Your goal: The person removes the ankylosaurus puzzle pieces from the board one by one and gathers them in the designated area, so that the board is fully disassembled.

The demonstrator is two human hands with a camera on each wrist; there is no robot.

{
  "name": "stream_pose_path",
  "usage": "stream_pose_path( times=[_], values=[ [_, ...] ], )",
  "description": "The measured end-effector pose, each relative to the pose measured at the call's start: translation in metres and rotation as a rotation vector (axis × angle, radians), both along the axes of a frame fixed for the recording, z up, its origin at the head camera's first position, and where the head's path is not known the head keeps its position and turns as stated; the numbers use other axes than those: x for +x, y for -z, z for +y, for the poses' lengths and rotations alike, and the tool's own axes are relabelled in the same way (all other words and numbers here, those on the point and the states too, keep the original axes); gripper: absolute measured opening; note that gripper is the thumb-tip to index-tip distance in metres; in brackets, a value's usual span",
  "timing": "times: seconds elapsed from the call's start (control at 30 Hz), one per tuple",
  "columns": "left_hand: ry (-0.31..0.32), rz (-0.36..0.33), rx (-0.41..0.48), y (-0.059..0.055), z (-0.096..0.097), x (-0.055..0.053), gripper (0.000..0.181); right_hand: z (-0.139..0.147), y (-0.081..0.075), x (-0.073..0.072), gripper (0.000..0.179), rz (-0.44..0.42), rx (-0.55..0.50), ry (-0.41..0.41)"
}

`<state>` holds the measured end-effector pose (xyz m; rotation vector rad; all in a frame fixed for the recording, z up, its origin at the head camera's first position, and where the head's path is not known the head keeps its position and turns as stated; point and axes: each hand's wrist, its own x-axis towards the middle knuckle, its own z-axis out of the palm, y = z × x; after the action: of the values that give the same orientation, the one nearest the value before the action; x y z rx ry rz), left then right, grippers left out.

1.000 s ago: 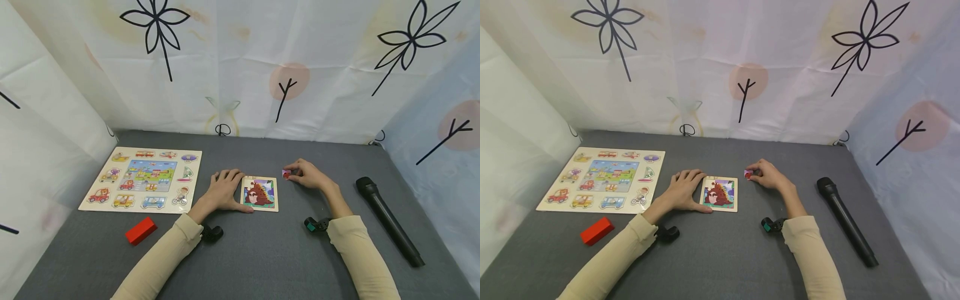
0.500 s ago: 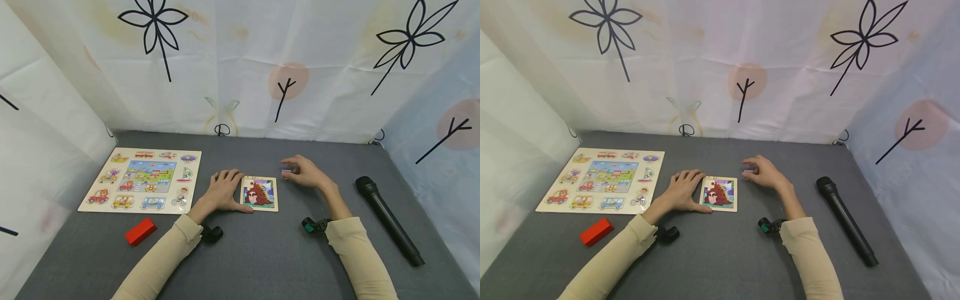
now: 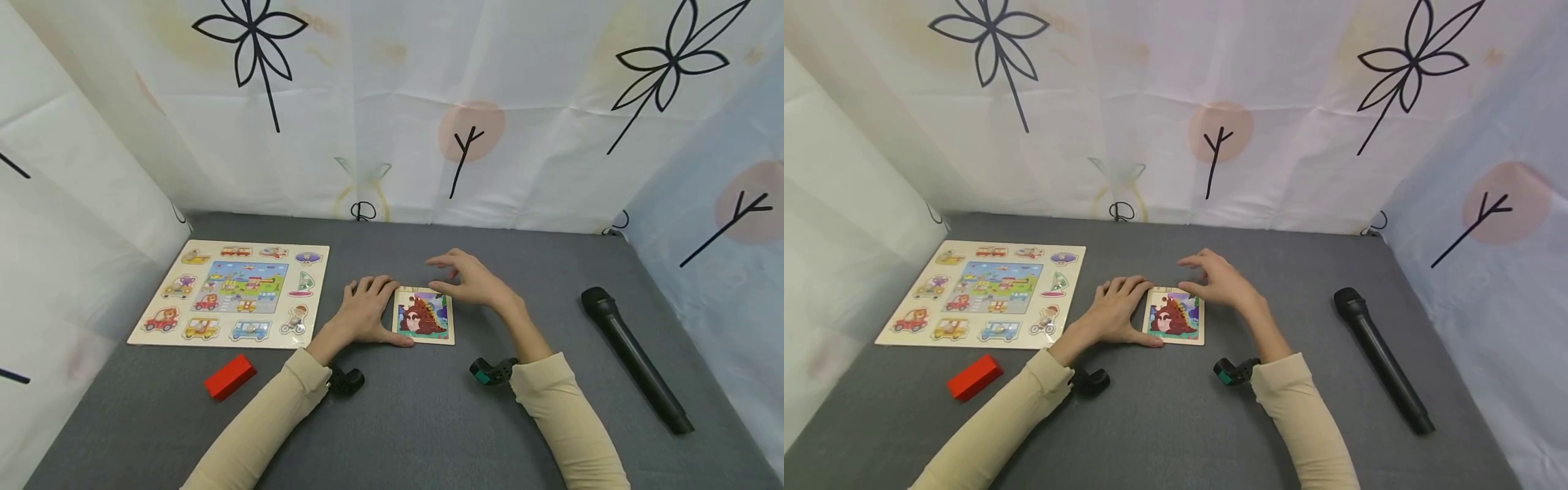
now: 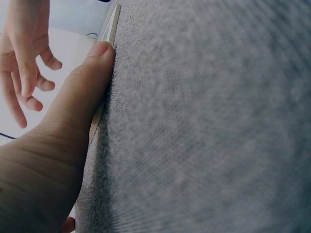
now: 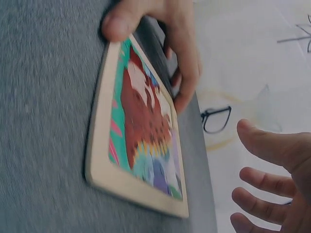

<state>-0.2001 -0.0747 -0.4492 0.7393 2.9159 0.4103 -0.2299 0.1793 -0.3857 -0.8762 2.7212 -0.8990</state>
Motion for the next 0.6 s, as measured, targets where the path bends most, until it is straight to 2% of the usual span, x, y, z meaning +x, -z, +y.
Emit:
stream_pose_path(
  times=[0.3,0.47,0.6],
  values=[
    [0.002,0.000,-0.009,0.002,0.000,-0.001,0.115,-0.023,0.006,0.006,0.046,-0.022,0.042,-0.049],
    [-0.001,-0.015,-0.013,0.001,0.000,-0.001,0.117,-0.028,0.013,0.009,0.044,-0.029,0.080,-0.073],
    [0.001,0.000,-0.003,0.001,0.000,0.000,0.115,-0.030,0.019,0.010,0.043,-0.050,0.096,-0.074]
  ],
)
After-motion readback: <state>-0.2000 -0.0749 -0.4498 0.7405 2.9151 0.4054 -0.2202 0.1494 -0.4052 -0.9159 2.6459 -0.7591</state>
